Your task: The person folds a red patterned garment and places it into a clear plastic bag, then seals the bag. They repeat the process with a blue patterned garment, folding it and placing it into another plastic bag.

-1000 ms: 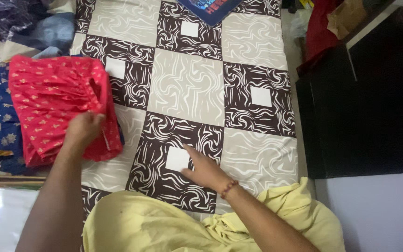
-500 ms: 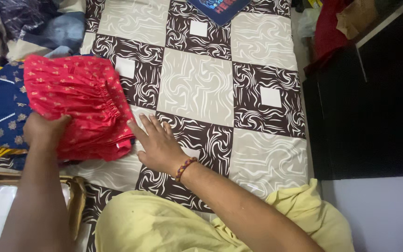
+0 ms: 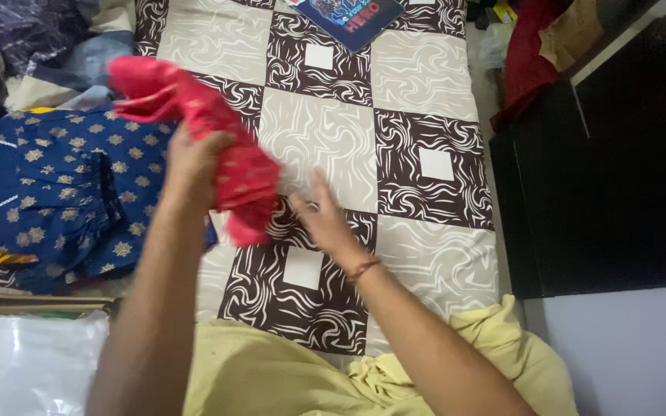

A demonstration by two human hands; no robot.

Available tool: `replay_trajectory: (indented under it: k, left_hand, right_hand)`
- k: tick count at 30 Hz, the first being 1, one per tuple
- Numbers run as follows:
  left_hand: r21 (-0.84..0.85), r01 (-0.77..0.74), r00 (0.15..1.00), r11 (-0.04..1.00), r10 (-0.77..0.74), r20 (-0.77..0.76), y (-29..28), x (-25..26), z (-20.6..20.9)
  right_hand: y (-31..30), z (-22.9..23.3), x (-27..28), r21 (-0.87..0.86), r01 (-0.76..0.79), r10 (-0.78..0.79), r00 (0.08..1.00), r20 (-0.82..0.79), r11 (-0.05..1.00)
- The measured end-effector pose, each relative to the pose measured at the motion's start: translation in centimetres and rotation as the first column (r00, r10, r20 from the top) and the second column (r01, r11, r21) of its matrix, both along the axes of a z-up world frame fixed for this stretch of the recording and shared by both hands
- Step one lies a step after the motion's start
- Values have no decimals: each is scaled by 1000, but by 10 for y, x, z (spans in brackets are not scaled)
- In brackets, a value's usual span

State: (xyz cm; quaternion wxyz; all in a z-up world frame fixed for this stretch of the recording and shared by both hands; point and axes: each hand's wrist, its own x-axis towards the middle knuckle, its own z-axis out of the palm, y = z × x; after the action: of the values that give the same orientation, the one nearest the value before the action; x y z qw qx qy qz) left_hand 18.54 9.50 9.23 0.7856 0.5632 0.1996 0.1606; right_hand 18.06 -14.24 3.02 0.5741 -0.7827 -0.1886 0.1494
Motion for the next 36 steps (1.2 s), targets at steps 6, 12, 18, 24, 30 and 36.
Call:
replay_trajectory:
  k: [6, 12, 18, 24, 30, 36]
  left_hand:
    - [-325, 425, 890, 845, -325, 320, -131, -4, 35]
    - [-486, 395, 918, 780, -356, 175, -195, -31, -61]
    - [-405, 239, 890, 882, -366, -272, -203, -77, -181]
    - [-19, 400, 851, 916, -379, -362, -187, -88, -196]
    - [-226, 327, 817, 918, -395, -421, -171, -107, -175]
    - [265, 398, 759, 878, -152, -633, -160, -114, -187]
  right_hand:
    - [-101, 51, 32, 123, 201, -224, 950, 217, 972]
    - [-171, 33, 26, -440, 371, -136, 867, 479, 818]
    - [-184, -63, -20, -726, 230, -45, 963, 266, 648]
    - [-185, -106, 4, -441, 426, -427, 898, 102, 790]
    - [-194, -104, -3, -343, 494, -407, 864, 294, 799]
    - [-198, -90, -41, -364, 594, -576, 800, 169, 717]
